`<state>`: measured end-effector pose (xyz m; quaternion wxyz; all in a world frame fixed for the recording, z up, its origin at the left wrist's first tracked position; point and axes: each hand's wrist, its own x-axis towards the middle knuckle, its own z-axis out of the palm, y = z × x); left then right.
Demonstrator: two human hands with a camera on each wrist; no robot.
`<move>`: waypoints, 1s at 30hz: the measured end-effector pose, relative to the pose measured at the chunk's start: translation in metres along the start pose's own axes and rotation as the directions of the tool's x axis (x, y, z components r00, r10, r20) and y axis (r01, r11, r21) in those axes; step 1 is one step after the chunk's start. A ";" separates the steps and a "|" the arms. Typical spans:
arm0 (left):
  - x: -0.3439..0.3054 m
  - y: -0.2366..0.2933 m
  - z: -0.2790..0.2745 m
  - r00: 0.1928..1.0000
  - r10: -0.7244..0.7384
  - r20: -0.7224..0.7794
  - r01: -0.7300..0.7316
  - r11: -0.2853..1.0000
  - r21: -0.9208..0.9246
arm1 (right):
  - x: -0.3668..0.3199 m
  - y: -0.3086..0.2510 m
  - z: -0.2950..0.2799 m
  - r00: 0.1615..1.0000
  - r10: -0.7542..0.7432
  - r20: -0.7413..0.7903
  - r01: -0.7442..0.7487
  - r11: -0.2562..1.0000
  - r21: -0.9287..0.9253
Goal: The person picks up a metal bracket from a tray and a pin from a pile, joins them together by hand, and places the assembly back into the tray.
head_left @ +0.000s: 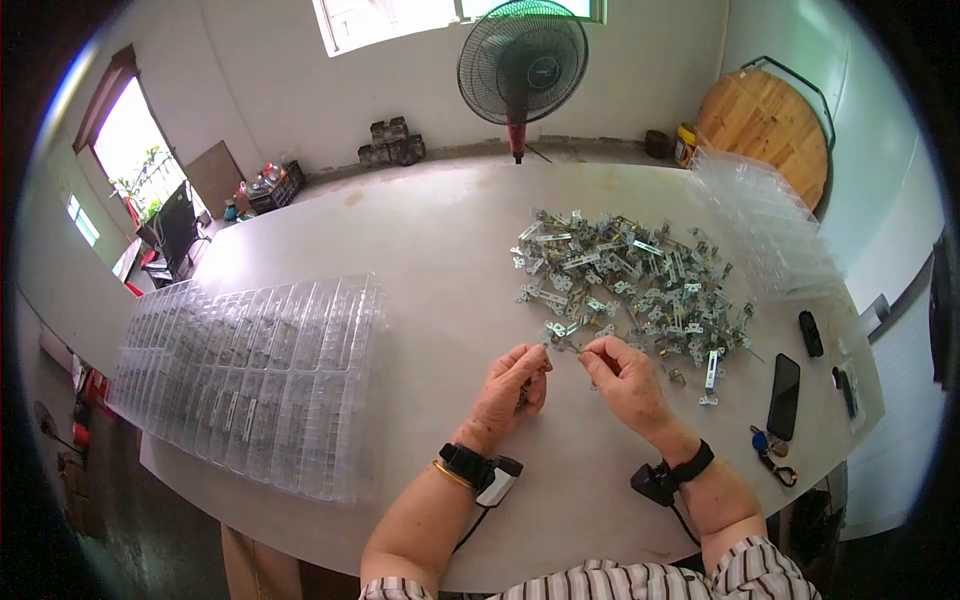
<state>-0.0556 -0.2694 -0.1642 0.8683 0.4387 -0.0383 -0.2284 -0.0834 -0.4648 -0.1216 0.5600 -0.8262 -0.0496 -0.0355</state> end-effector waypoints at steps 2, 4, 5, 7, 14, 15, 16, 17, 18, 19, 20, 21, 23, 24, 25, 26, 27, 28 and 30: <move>0.001 -0.001 -0.001 1.000 0.004 0.002 -0.004 1.000 0.016 | 0.000 0.000 0.000 1.000 0.005 -0.004 -0.005 1.000 -0.030; 0.002 -0.002 -0.002 1.000 0.011 0.019 -0.011 0.999 0.037 | -0.002 0.000 0.001 0.997 -0.066 -0.049 0.064 0.997 -0.048; 0.002 -0.002 -0.002 1.000 0.010 0.020 -0.011 0.999 0.038 | -0.002 0.001 0.000 0.996 -0.066 -0.051 0.064 0.997 -0.048; 0.002 -0.002 -0.002 1.000 0.020 0.002 -0.020 0.996 0.084 | -0.002 0.003 -0.001 0.997 -0.061 -0.044 0.058 0.996 -0.067; -0.001 0.000 0.000 0.999 0.028 0.027 -0.034 0.968 0.250 | -0.007 -0.008 -0.003 0.996 -0.078 -0.042 0.071 0.986 -0.151; -0.002 0.000 0.002 0.999 0.027 0.039 -0.037 0.958 0.283 | -0.007 -0.007 -0.003 0.996 -0.084 -0.034 0.079 0.986 -0.146; -0.003 0.000 0.003 0.998 0.025 0.051 -0.040 0.948 0.315 | -0.007 -0.006 -0.004 0.995 -0.091 -0.025 0.087 0.986 -0.142; -0.003 0.000 0.003 0.998 0.026 0.051 -0.041 0.948 0.316 | -0.008 -0.005 -0.003 0.995 -0.092 -0.026 0.088 0.986 -0.141; -0.003 0.000 0.003 0.997 0.033 0.064 -0.052 0.942 0.331 | -0.008 -0.005 -0.003 0.998 -0.053 -0.022 0.050 0.991 -0.121; -0.004 0.000 0.002 0.996 0.040 0.077 -0.064 0.936 0.345 | -0.008 -0.004 -0.003 1.000 -0.014 -0.018 0.012 0.995 -0.102; -0.003 0.000 0.002 0.996 0.042 0.079 -0.067 0.936 0.346 | -0.007 -0.001 -0.004 1.000 -0.016 -0.019 0.014 0.995 -0.102; -0.002 -0.001 0.001 0.995 0.050 0.089 -0.081 0.924 0.375 | -0.006 0.002 -0.006 0.999 -0.001 0.038 0.004 0.996 -0.088; -0.002 -0.002 0.002 0.992 0.064 0.105 -0.102 0.910 0.403 | -0.006 0.003 -0.009 0.996 0.008 0.093 0.000 0.997 -0.078; -0.003 -0.002 0.004 0.994 0.050 0.093 -0.084 0.911 0.403 | -0.006 0.000 -0.010 0.990 0.027 0.140 -0.023 0.999 -0.036; -0.004 -0.001 0.004 0.996 0.039 0.082 -0.069 0.912 0.404 | -0.005 -0.001 -0.011 0.981 0.042 0.188 -0.043 0.999 0.004; -0.003 -0.002 0.004 0.995 0.052 0.090 -0.084 0.910 0.406 | -0.004 -0.002 -0.013 0.982 0.028 0.185 -0.029 1.000 0.000; -0.003 -0.003 0.003 0.996 0.038 0.080 -0.066 0.919 0.389 | -0.003 -0.001 -0.015 0.970 0.073 0.230 -0.094 0.992 0.081; -0.003 -0.004 0.003 0.997 0.023 0.069 -0.047 0.927 0.373 | -0.002 -0.001 -0.017 0.953 0.114 0.281 -0.163 0.974 0.157; -0.005 -0.002 0.004 0.997 0.022 0.072 -0.047 0.925 0.376 | 0.000 -0.002 -0.020 0.944 0.126 0.305 -0.188 0.965 0.183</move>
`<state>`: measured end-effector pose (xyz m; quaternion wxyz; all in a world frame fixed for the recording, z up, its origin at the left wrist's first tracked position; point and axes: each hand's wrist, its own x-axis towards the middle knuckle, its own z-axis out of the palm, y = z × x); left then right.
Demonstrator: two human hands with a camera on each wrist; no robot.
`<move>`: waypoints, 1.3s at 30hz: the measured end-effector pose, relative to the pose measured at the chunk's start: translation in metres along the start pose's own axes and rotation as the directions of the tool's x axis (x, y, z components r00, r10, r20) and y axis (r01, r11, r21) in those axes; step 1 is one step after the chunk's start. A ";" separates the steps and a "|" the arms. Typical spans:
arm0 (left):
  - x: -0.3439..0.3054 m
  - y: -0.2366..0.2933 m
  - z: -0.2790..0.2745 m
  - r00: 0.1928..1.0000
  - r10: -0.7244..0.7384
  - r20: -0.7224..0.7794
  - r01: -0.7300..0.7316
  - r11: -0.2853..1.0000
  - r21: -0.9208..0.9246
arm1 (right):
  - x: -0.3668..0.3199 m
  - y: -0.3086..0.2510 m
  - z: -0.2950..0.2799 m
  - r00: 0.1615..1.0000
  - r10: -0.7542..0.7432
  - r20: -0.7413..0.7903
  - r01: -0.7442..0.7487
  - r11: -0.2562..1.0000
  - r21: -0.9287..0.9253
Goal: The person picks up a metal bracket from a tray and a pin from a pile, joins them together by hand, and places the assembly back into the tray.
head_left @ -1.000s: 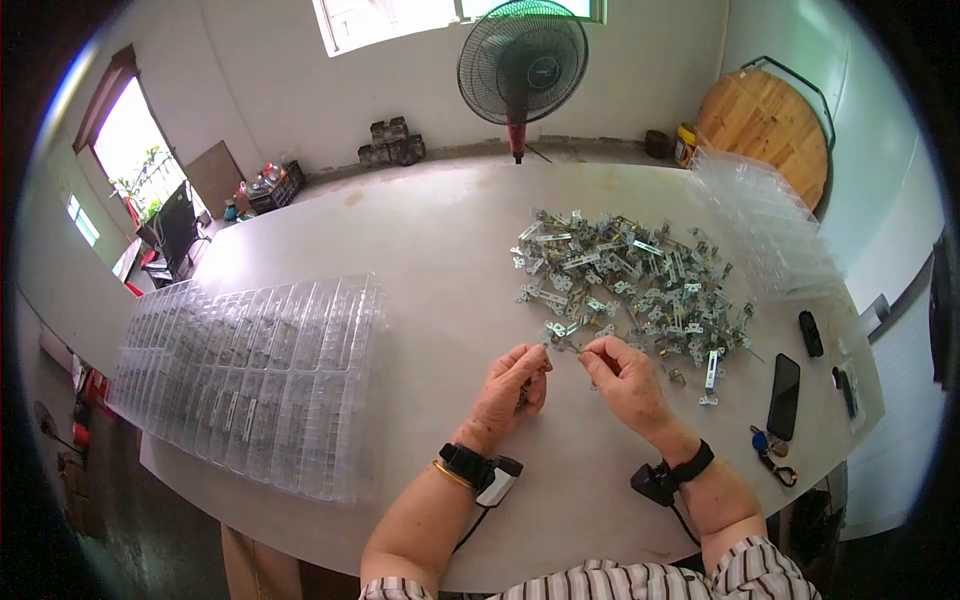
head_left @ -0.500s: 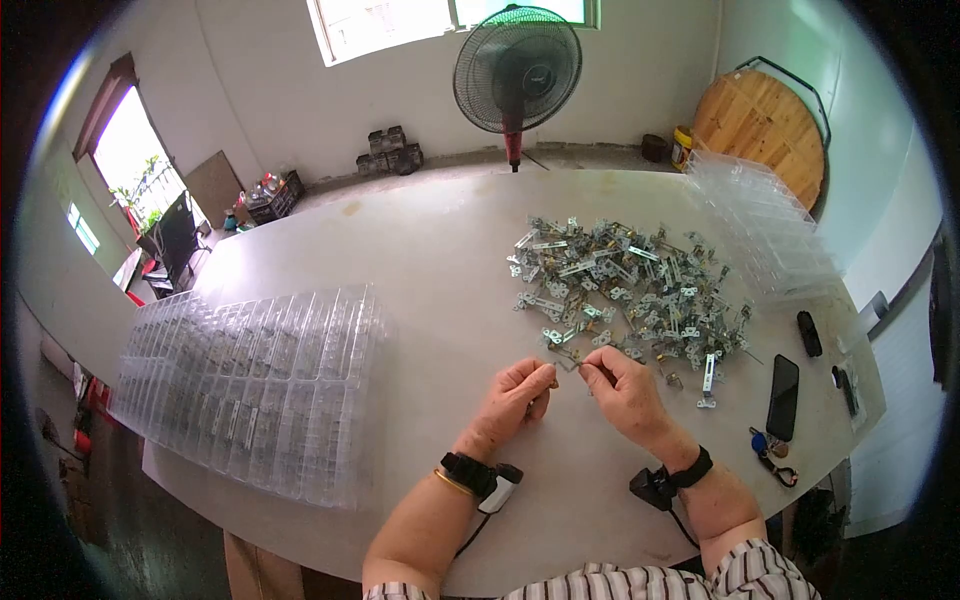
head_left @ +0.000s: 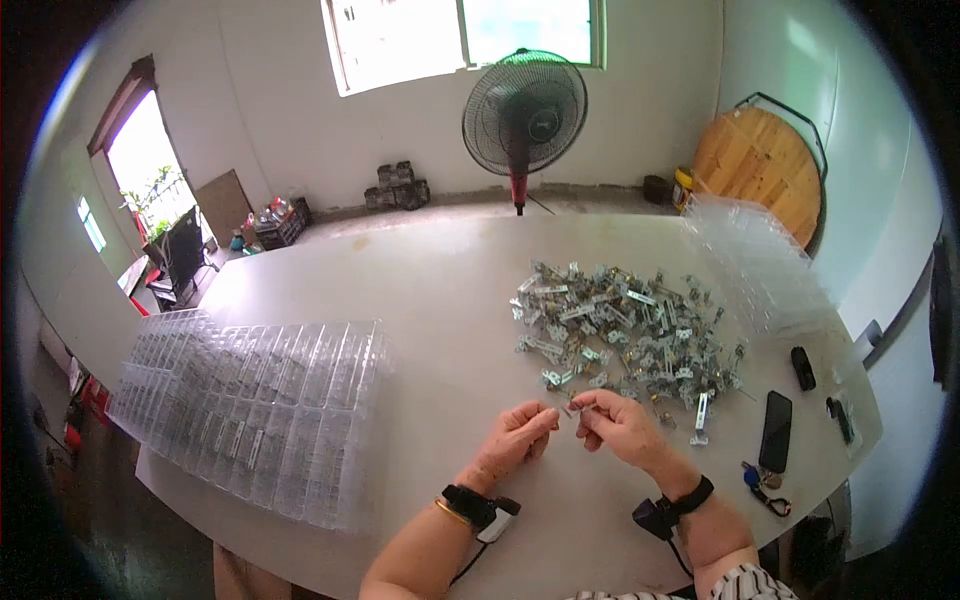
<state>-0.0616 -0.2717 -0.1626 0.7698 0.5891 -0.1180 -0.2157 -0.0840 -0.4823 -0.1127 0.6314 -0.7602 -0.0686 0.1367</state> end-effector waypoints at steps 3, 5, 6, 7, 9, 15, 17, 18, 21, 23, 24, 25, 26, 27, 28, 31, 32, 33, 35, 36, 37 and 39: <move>-0.002 0.003 0.000 1.000 -0.001 0.014 0.001 1.000 -0.011 | 0.004 0.007 -0.006 0.998 0.004 0.060 -0.009 0.997 0.083; -0.002 0.004 0.001 0.999 -0.025 0.027 0.025 1.000 0.015 | 0.002 0.002 -0.008 0.991 0.089 0.099 -0.106 0.978 0.180; -0.002 0.004 0.001 0.999 -0.021 0.026 0.020 1.000 0.017 | 0.002 0.003 -0.009 0.991 0.085 0.100 -0.102 0.979 0.178; -0.002 0.004 0.001 0.999 -0.023 0.032 0.023 1.000 0.016 | 0.003 0.005 -0.010 0.989 0.109 0.103 -0.129 0.967 0.219; -0.003 0.004 0.002 0.999 -0.022 0.036 0.022 1.000 0.018 | 0.003 0.006 -0.011 0.986 0.128 0.109 -0.153 0.954 0.258; -0.004 0.003 0.004 0.997 -0.066 0.050 0.061 0.994 0.092 | 0.001 -0.007 -0.013 0.948 0.283 0.145 -0.314 0.907 0.282; -0.002 -0.003 0.002 0.987 -0.031 0.155 0.012 0.992 0.123 | 0.002 -0.004 -0.012 0.943 0.300 0.144 -0.329 0.904 0.274; -0.002 -0.004 0.002 0.988 -0.027 0.155 0.008 0.992 0.125 | 0.001 -0.006 -0.011 0.945 0.295 0.143 -0.325 0.906 0.273; -0.001 -0.005 0.003 0.982 -0.022 0.186 -0.011 0.984 0.176 | 0.001 0.002 -0.009 0.950 0.291 0.116 -0.310 0.926 0.215; -0.001 -0.006 0.002 0.976 -0.048 0.211 -0.002 0.974 0.228 | 0.009 0.028 -0.010 0.997 0.020 0.074 -0.029 0.992 0.123; -0.001 -0.004 0.002 0.976 -0.046 0.211 -0.003 0.974 0.228 | 0.007 0.023 -0.009 0.997 0.019 0.074 -0.028 0.992 0.122; -0.003 -0.002 0.003 0.979 -0.065 0.194 0.027 0.981 0.190 | 0.004 0.012 -0.005 1.000 -0.013 -0.003 0.013 1.000 0.016; -0.003 0.000 0.003 0.980 -0.084 0.178 0.057 0.987 0.150 | 0.001 0.004 -0.002 0.996 -0.052 -0.075 0.045 0.995 -0.093; -0.003 0.001 0.003 0.981 -0.083 0.177 0.056 0.987 0.151 | -0.001 0.002 0.000 0.996 -0.053 -0.075 0.046 0.995 -0.093; -0.003 0.001 0.003 0.980 -0.081 0.183 0.060 0.991 0.118 | -0.002 0.000 0.001 0.991 -0.101 -0.093 0.093 0.992 -0.087; -0.002 -0.002 0.000 0.971 -0.077 0.226 0.043 0.988 0.149 | -0.004 -0.001 0.003 0.982 -0.148 -0.122 0.136 0.986 -0.102; -0.002 -0.003 -0.001 0.962 -0.078 0.261 0.022 0.977 0.212 | -0.004 -0.001 0.004 0.980 -0.148 -0.131 0.132 0.984 -0.121; -0.003 -0.002 0.001 0.962 -0.079 0.261 0.023 0.977 0.211 | -0.003 0.000 0.005 0.981 -0.146 -0.130 0.131 0.984 -0.121; -0.005 0.004 0.006 0.950 -0.133 0.283 0.061 0.967 0.247 | -0.001 0.002 0.006 0.961 -0.212 -0.180 0.203 0.977 -0.065; -0.006 0.005 0.007 0.949 -0.135 0.283 0.064 0.967 0.247 | -0.002 0.002 0.005 0.961 -0.210 -0.181 0.201 0.977 -0.064; -0.007 0.005 0.008 0.967 -0.139 0.216 0.110 0.984 0.141 | -0.003 0.000 0.004 0.955 -0.234 -0.183 0.229 0.972 -0.046; -0.006 0.005 0.008 0.977 -0.151 0.150 0.148 0.988 0.031 | -0.005 -0.002 0.002 0.948 -0.256 -0.189 0.255 0.966 -0.028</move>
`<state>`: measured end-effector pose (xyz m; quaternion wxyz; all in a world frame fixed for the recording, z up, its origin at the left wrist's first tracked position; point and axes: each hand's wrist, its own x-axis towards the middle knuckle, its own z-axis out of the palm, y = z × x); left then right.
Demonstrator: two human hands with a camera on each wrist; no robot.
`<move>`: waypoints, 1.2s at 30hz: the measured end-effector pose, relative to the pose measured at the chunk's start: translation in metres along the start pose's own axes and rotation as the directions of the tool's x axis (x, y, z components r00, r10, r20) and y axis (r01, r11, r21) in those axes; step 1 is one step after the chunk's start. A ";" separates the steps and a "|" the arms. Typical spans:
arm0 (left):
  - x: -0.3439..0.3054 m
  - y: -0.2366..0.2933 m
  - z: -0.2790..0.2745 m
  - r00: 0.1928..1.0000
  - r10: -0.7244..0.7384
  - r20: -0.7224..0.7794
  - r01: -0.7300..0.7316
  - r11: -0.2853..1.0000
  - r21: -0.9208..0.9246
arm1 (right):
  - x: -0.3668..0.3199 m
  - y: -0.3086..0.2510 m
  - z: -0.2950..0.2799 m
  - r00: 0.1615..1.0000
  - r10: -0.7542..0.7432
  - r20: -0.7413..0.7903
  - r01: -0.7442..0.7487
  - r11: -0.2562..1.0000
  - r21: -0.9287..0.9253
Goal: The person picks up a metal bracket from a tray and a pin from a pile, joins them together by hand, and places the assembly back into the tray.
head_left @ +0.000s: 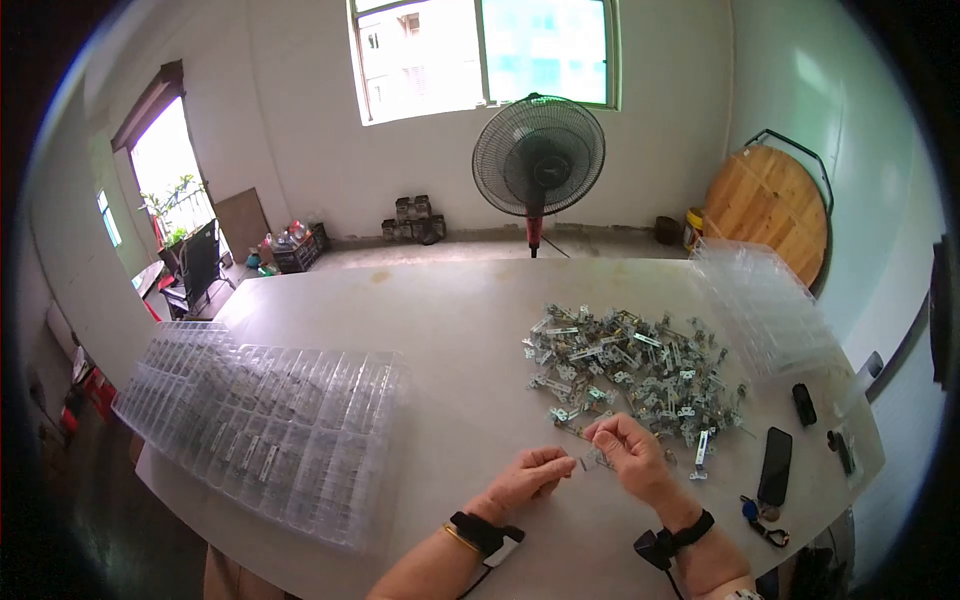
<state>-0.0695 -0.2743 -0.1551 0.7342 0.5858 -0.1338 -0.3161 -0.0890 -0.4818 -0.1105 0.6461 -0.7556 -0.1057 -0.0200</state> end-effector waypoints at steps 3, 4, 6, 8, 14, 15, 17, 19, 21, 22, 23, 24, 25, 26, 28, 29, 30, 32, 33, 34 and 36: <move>0.001 0.001 -0.005 0.996 0.023 -0.086 -0.032 0.993 -0.111 | -0.003 -0.008 0.000 0.995 -0.085 0.052 0.088 0.995 -0.053; 0.001 0.001 -0.006 0.996 0.019 -0.084 -0.028 0.993 -0.111 | -0.004 -0.017 0.001 0.987 -0.121 0.101 0.132 0.985 -0.111; 0.000 0.002 -0.007 0.997 0.013 -0.077 -0.021 0.993 -0.113 | -0.004 -0.022 0.003 0.977 -0.152 0.150 0.176 0.970 -0.166; 0.000 0.003 -0.006 0.997 -0.002 -0.072 -0.008 0.991 -0.136 | -0.004 -0.020 0.004 0.943 -0.253 0.216 0.303 0.921 -0.244; 0.001 0.003 -0.011 0.997 -0.048 -0.062 0.028 0.958 -0.284 | -0.003 -0.024 0.009 0.881 -0.388 0.271 0.466 0.810 -0.357; 0.000 0.004 -0.012 0.999 -0.030 -0.025 0.020 0.946 -0.325 | -0.003 -0.022 0.009 0.881 -0.386 0.272 0.465 0.810 -0.357; 0.000 -0.003 -0.019 1.000 0.024 0.014 -0.019 0.946 -0.322 | -0.003 -0.016 0.010 0.875 -0.406 0.266 0.482 0.787 -0.385; -0.003 -0.003 -0.017 0.996 0.069 0.053 -0.048 0.944 -0.327 | -0.004 -0.018 0.010 0.893 -0.390 0.225 0.449 0.802 -0.393; -0.004 0.004 -0.014 0.992 0.086 0.097 -0.037 0.905 -0.423 | -0.004 -0.016 0.010 0.914 -0.364 0.182 0.407 0.822 -0.398; -0.002 0.002 -0.014 0.993 0.070 0.095 -0.022 0.901 -0.433 | -0.005 -0.011 0.008 0.952 -0.276 0.132 0.304 0.902 -0.306; 0.004 -0.003 -0.015 0.993 0.087 0.079 -0.043 0.895 -0.445 | -0.004 -0.006 0.007 0.980 -0.180 0.090 0.195 0.959 -0.204; 0.009 -0.007 -0.019 0.993 0.105 0.061 -0.066 0.888 -0.455 | -0.003 -0.004 0.008 0.982 -0.163 0.090 0.179 0.964 -0.199; 0.011 -0.011 -0.023 0.987 0.159 0.028 -0.124 0.854 -0.505 | -0.002 -0.002 0.009 0.991 -0.131 0.039 0.134 0.988 -0.077; 0.011 -0.014 -0.023 0.989 0.143 0.023 -0.111 0.851 -0.513 | -0.001 0.000 0.010 0.996 -0.093 -0.010 0.094 0.994 0.047; 0.012 -0.013 -0.019 0.970 0.205 -0.134 -0.244 0.827 -0.507 | 0.000 0.001 0.009 0.999 -0.037 -0.018 0.039 0.996 0.079; 0.011 -0.009 -0.023 0.951 0.302 -0.061 -0.294 0.828 -0.477 | 0.001 0.002 0.009 0.999 0.028 -0.043 -0.023 0.993 0.117; 0.011 -0.005 -0.021 0.954 0.293 -0.065 -0.287 0.829 -0.480 | 0.002 0.003 0.009 0.994 0.091 -0.066 -0.079 0.985 0.155; 0.009 0.002 -0.011 0.941 0.328 -0.087 -0.334 0.849 -0.410 | 0.002 0.007 0.011 0.993 0.100 -0.070 -0.085 0.977 0.194; 0.009 0.002 -0.011 0.941 0.326 -0.087 -0.332 0.849 -0.411 | 0.002 0.008 0.012 0.992 0.112 -0.062 -0.095 0.968 0.233; 0.010 0.000 -0.012 0.937 0.342 -0.070 -0.341 0.853 -0.396 | 0.002 0.009 0.013 0.991 0.124 -0.053 -0.105 0.956 0.273; 0.012 -0.003 -0.013 0.933 0.356 -0.054 -0.349 0.856 -0.382 | 0.002 0.007 0.017 0.990 0.136 -0.038 -0.121 0.952 0.281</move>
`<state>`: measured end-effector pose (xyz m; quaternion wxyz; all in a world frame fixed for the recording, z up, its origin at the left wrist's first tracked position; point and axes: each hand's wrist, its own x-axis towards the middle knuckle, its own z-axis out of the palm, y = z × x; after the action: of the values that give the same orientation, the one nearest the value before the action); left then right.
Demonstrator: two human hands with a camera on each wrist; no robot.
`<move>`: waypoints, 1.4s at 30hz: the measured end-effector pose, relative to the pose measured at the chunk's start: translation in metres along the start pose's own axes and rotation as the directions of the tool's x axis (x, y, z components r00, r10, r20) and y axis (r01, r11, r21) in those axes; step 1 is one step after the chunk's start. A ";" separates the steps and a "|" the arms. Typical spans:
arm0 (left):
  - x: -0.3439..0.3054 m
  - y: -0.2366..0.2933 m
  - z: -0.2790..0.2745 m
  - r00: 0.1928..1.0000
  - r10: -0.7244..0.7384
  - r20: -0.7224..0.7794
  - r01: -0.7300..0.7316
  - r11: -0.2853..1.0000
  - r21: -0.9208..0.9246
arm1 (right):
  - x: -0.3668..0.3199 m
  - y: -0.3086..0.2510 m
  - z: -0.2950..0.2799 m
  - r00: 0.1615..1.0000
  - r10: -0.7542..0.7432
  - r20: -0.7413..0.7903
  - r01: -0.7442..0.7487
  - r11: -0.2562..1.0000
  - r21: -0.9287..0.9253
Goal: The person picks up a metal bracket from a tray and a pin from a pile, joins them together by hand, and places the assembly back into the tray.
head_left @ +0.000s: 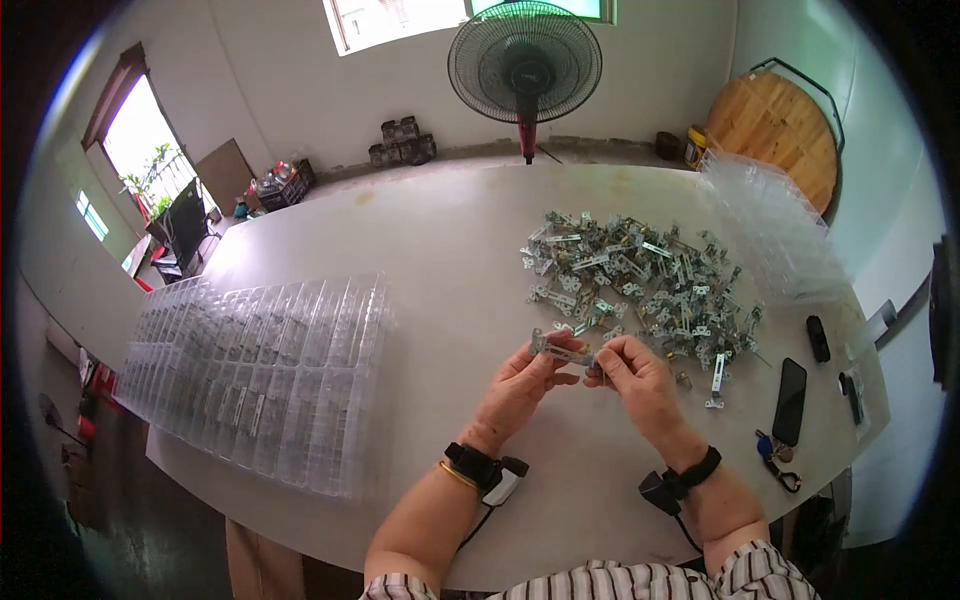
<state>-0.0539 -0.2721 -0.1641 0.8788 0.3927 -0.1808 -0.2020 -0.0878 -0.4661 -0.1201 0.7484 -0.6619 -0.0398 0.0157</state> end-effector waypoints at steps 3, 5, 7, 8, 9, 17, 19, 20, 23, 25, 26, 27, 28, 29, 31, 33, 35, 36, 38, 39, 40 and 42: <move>0.001 -0.005 -0.006 1.000 0.027 0.007 -0.027 1.000 -0.007 | 0.000 0.006 0.001 1.000 0.009 0.028 -0.008 1.000 -0.010; 0.001 -0.006 -0.011 1.000 0.028 -0.005 -0.028 1.000 0.008 | 0.002 0.015 -0.002 0.999 0.003 0.044 -0.002 1.000 -0.027; 0.001 -0.006 -0.012 1.000 0.022 -0.010 -0.021 1.000 0.017 | 0.003 0.024 -0.007 0.987 -0.161 0.007 0.155 0.941 -0.301; 0.000 -0.006 -0.012 1.000 0.016 -0.014 -0.015 1.000 0.026 | 0.003 0.024 -0.008 0.987 -0.159 0.005 0.153 0.941 -0.301; -0.001 -0.007 -0.012 1.000 0.013 -0.014 -0.012 1.000 0.024 | 0.002 0.018 -0.007 0.983 -0.181 0.007 0.174 0.934 -0.313; -0.005 -0.001 -0.004 0.987 -0.135 -0.090 0.143 0.986 0.088 | -0.012 -0.009 0.004 0.995 -0.014 0.102 0.034 0.980 -0.198; -0.004 0.000 -0.003 0.985 -0.141 -0.102 0.151 0.983 0.105 | -0.012 -0.006 0.009 0.995 -0.063 0.076 0.073 0.986 -0.150; -0.004 -0.001 -0.003 0.983 -0.144 -0.113 0.158 0.980 0.123 | -0.012 -0.004 0.010 0.996 -0.060 0.072 0.071 0.986 -0.150; -0.005 -0.002 -0.002 0.978 -0.154 -0.139 0.173 0.975 0.140 | -0.013 -0.003 0.011 0.993 -0.083 0.089 0.094 0.988 -0.121; -0.005 -0.002 -0.002 0.979 -0.154 -0.134 0.174 0.972 0.160 | -0.013 -0.003 0.011 0.994 -0.064 0.083 0.075 0.989 -0.125; -0.005 -0.002 -0.002 0.980 -0.150 -0.129 0.172 0.969 0.180 | -0.013 -0.005 0.011 0.995 -0.064 0.082 0.074 0.990 -0.124; -0.005 -0.002 -0.002 0.980 -0.151 -0.129 0.173 0.968 0.180 | -0.014 -0.007 0.011 0.995 -0.050 0.081 0.061 0.987 -0.146; -0.004 -0.002 -0.002 0.982 -0.149 -0.120 0.170 0.968 0.187 | -0.015 -0.009 0.011 0.996 -0.035 0.079 0.048 0.985 -0.168; -0.004 -0.003 -0.002 0.983 -0.147 -0.110 0.167 0.967 0.194 | -0.015 -0.010 0.011 0.996 -0.034 0.079 0.047 0.985 -0.168; -0.004 -0.004 -0.003 0.982 -0.152 -0.109 0.171 0.965 0.199 | -0.016 -0.011 0.011 0.998 -0.027 0.056 0.041 0.963 -0.266; -0.004 -0.004 -0.003 0.982 -0.157 -0.107 0.176 0.963 0.204 | -0.015 -0.007 0.010 0.997 -0.063 0.053 0.077 0.946 -0.315; -0.004 -0.003 -0.001 0.978 -0.153 -0.145 0.184 0.954 0.237 | -0.015 -0.007 0.009 0.994 -0.099 0.053 0.112 0.925 -0.363; -0.004 -0.002 -0.002 0.978 -0.153 -0.145 0.184 0.954 0.237 | -0.015 -0.008 0.010 0.994 -0.100 0.041 0.108 0.923 -0.371; -0.005 -0.002 -0.002 0.976 -0.150 -0.155 0.185 0.952 0.245 | -0.014 -0.010 0.010 0.995 -0.100 0.030 0.104 0.920 -0.378; -0.005 -0.002 -0.002 0.977 -0.151 -0.153 0.186 0.952 0.245 | -0.014 -0.010 0.011 0.995 -0.098 0.023 0.099 0.916 -0.390; -0.005 -0.002 -0.001 0.975 -0.151 -0.161 0.186 0.956 0.228 | -0.014 -0.010 0.010 0.995 -0.096 0.015 0.094 0.911 -0.401; -0.005 -0.002 0.000 0.974 -0.151 -0.168 0.186 0.959 0.212 | -0.014 -0.009 0.010 0.994 -0.107 0.010 0.102 0.908 -0.406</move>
<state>-0.0581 -0.2705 -0.1663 0.8189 0.5185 -0.1018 -0.2242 -0.1029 -0.4586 -0.1106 0.5949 -0.7997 -0.0726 -0.0370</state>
